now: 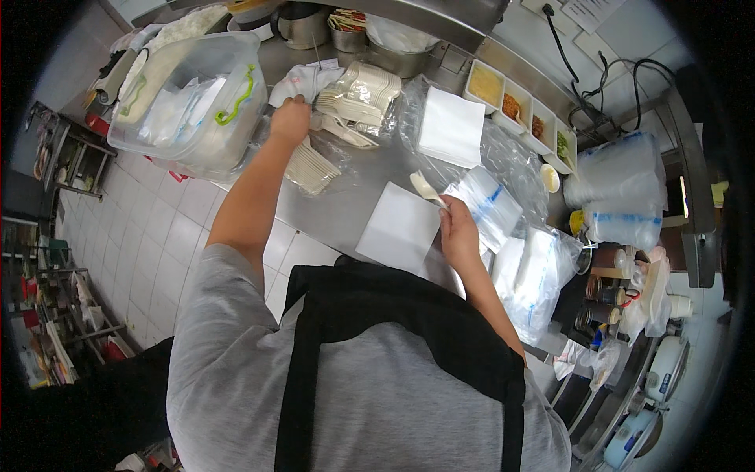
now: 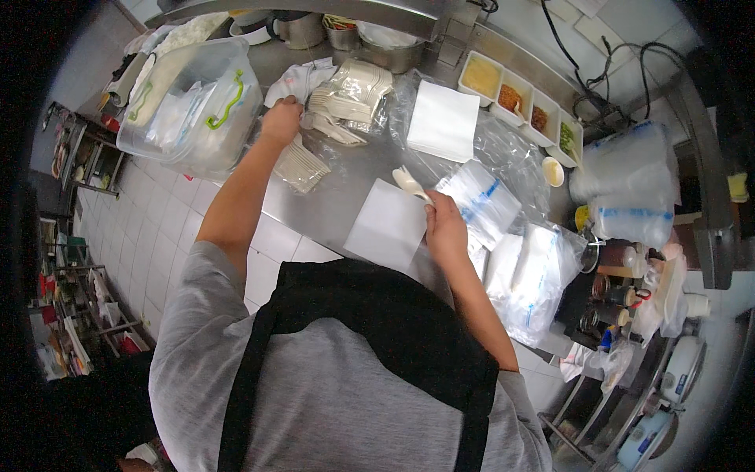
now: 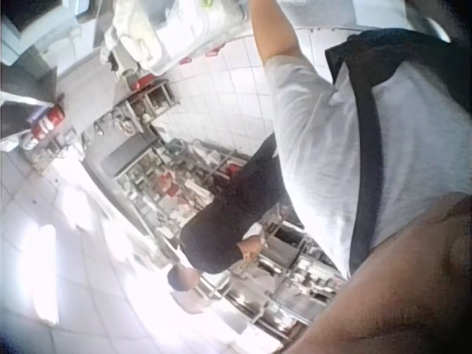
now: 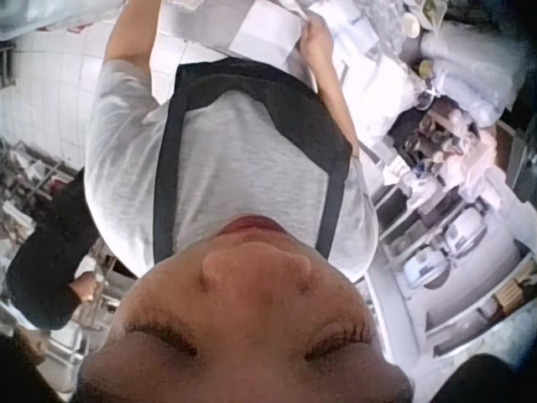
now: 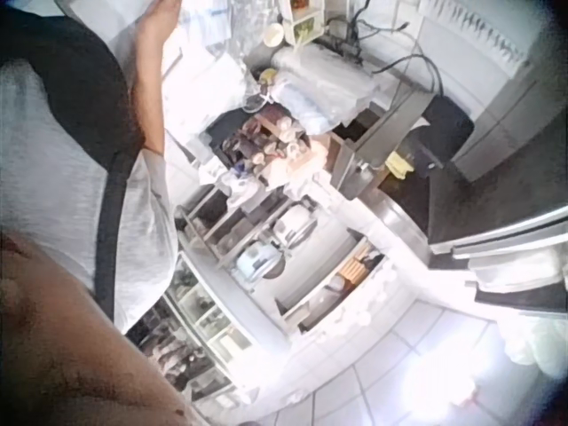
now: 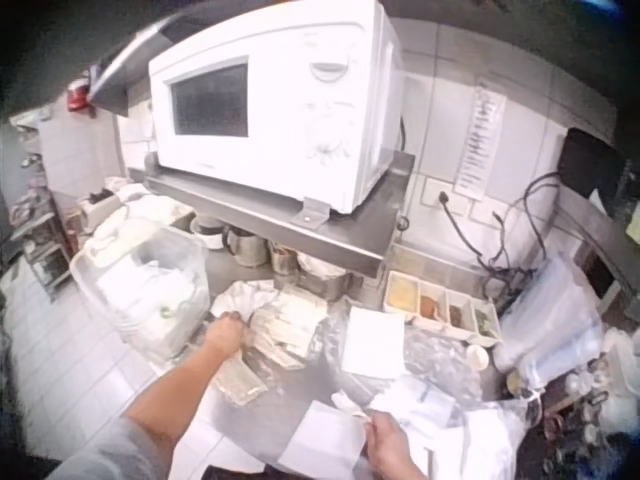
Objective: Packing plastic spoons and napkins into plastic bags.
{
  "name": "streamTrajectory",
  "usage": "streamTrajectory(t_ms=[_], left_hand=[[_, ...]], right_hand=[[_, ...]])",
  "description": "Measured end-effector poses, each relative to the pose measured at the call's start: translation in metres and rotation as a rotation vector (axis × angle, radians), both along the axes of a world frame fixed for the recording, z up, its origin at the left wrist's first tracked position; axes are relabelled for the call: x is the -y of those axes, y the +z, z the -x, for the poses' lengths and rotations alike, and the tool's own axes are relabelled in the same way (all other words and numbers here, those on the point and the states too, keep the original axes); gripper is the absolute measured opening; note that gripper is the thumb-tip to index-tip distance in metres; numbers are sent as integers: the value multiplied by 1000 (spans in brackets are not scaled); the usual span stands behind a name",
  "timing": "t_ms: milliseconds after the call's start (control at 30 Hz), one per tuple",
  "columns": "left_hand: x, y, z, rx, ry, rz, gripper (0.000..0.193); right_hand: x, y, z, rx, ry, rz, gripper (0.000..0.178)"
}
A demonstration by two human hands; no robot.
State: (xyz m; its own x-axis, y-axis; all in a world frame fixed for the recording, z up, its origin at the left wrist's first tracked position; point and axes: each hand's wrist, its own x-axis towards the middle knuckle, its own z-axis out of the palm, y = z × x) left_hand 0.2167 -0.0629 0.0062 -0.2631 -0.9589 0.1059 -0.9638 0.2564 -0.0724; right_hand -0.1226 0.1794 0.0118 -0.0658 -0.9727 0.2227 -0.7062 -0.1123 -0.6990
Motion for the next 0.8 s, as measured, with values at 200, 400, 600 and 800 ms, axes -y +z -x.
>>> streamTrajectory(t_ms=[200, 400, 600, 800], left_hand=[[-39, 37, 21, -349, 71, 254, 32], [-176, 35, 46, -506, -948, -157, 40], [-227, 2, 50, -462, -940, -308, 28], [-233, -11, 50, -493, -926, -256, 24]], right_hand=[[-13, -17, -10, -73, 151, -25, 23], [-15, -29, -19, -180, 173, 120, 24], [-13, -33, -20, -301, 151, 326, 25], [-14, -33, -20, -238, 108, 294, 23]])
